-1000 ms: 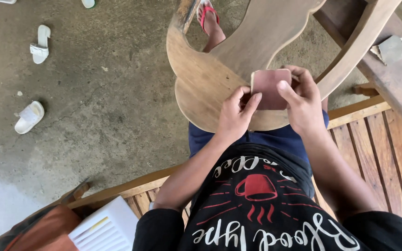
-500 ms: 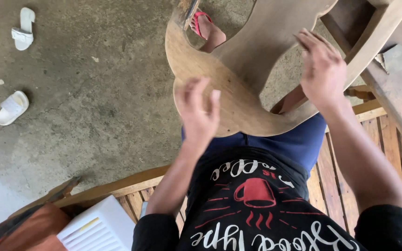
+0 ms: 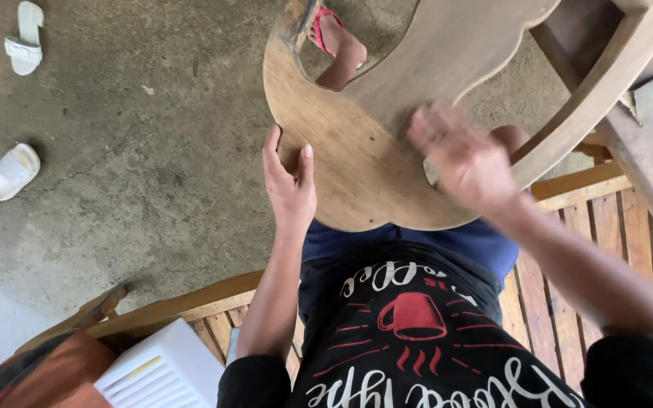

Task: Sanding a wooden chair frame with sandpaper to smooth the surface.

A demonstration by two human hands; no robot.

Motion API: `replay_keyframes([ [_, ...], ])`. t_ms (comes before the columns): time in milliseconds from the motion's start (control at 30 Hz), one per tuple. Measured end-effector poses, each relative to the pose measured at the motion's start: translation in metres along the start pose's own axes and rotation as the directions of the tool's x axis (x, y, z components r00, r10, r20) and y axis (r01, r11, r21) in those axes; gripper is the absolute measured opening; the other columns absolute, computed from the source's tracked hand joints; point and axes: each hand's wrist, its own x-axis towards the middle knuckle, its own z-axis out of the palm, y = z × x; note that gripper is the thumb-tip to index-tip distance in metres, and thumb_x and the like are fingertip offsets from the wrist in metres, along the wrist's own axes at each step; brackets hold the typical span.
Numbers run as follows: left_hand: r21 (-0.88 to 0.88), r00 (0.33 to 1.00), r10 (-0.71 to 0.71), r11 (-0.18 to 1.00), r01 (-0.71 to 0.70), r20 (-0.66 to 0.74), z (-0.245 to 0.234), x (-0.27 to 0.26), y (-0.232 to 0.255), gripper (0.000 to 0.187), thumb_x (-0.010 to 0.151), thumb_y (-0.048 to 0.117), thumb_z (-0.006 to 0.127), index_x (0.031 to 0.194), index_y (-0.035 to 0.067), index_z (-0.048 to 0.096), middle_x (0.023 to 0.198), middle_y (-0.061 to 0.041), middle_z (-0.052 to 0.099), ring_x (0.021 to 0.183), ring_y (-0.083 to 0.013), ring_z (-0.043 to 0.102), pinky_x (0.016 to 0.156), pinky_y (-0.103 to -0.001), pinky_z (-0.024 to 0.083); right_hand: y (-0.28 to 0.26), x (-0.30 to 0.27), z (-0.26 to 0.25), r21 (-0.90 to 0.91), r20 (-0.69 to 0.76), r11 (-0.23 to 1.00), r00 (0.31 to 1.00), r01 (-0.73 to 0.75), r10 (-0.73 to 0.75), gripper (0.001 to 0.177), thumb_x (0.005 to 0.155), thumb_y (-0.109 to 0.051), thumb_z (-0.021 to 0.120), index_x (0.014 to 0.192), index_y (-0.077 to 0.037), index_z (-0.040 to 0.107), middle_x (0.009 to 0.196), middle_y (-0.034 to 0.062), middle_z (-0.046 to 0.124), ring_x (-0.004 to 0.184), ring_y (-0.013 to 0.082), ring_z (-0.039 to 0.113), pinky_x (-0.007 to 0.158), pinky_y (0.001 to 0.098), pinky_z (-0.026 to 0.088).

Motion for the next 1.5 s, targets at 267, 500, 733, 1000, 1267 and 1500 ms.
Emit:
replay_keyframes([
  [267, 0.014, 0.983, 0.16, 0.987, -0.16, -0.094, 0.007, -0.002, -0.021, 0.053, 0.103, 0.034, 0.06, 0.145, 0.005, 0.045, 0.139, -0.019, 0.054, 0.131, -0.0368, 0.055, 0.111, -0.048, 0.043, 0.015, 0.029, -0.036, 0.178, -0.091, 0.952, 0.959, -0.25, 0.269, 0.041, 0.1, 0.006, 0.05, 0.139, 0.008, 0.063, 0.142, 0.0265, 0.06, 0.131, 0.0397, 0.056, 0.108, 0.049, 0.047],
  [500, 0.02, 0.979, 0.179, 0.984, -0.178, -0.099, 0.009, -0.002, -0.025, 0.054, 0.103, 0.033, 0.06, 0.145, 0.004, 0.045, 0.138, -0.02, 0.055, 0.13, -0.0379, 0.055, 0.111, -0.048, 0.044, 0.007, -0.017, 0.01, -0.192, -0.095, 0.981, 0.995, 0.016, -0.035, 0.038, 0.092, -0.006, 0.052, 0.124, -0.015, 0.073, 0.135, 0.006, 0.071, 0.124, 0.0238, 0.067, 0.094, 0.0321, 0.055],
  [733, 0.034, 0.972, 0.207, 0.978, -0.204, -0.115, 0.01, 0.0, -0.029, 0.053, 0.103, 0.032, 0.061, 0.145, 0.004, 0.045, 0.138, -0.021, 0.055, 0.13, -0.0383, 0.055, 0.111, -0.048, 0.044, 0.008, -0.008, -0.008, -0.134, -0.174, 0.991, 0.984, 0.014, -0.038, 0.034, 0.09, 0.004, 0.056, 0.115, -0.004, 0.077, 0.125, 0.0139, 0.075, 0.122, 0.0335, 0.068, 0.099, 0.0387, 0.055],
  [1000, 0.037, 0.973, 0.205, 0.979, -0.202, -0.105, 0.011, -0.005, -0.033, 0.053, 0.103, 0.032, 0.061, 0.146, 0.005, 0.045, 0.14, -0.02, 0.054, 0.131, -0.0367, 0.055, 0.111, -0.048, 0.043, 0.02, -0.028, 0.008, -0.119, -0.193, 0.993, 0.981, -0.026, 0.003, 0.032, 0.095, 0.002, 0.054, 0.117, -0.003, 0.076, 0.123, 0.0186, 0.074, 0.114, 0.0335, 0.07, 0.097, 0.0429, 0.057],
  [1267, 0.019, 0.991, 0.117, 0.993, -0.117, -0.059, 0.005, -0.003, -0.014, 0.05, 0.104, 0.031, 0.056, 0.144, 0.005, 0.041, 0.142, -0.02, 0.053, 0.132, -0.0336, 0.054, 0.105, -0.04, 0.051, 0.001, -0.001, -0.026, -0.203, -0.073, 0.974, 0.994, -0.099, 0.086, 0.037, 0.091, 0.02, 0.067, 0.12, -0.001, 0.076, 0.126, 0.017, 0.077, 0.126, 0.0326, 0.07, 0.111, 0.0478, 0.058],
  [1500, -0.034, 0.994, 0.096, 0.995, -0.097, -0.05, 0.005, -0.006, -0.012, 0.051, 0.103, 0.029, 0.057, 0.144, 0.004, 0.041, 0.147, -0.024, 0.047, 0.137, -0.0349, 0.051, 0.103, -0.037, 0.056, 0.014, -0.012, -0.007, -0.206, -0.103, 0.972, 0.99, -0.115, 0.095, 0.043, 0.092, 0.015, 0.073, 0.132, 0.0, 0.072, 0.139, 0.0145, 0.071, 0.133, 0.0368, 0.062, 0.113, 0.0513, 0.052],
])
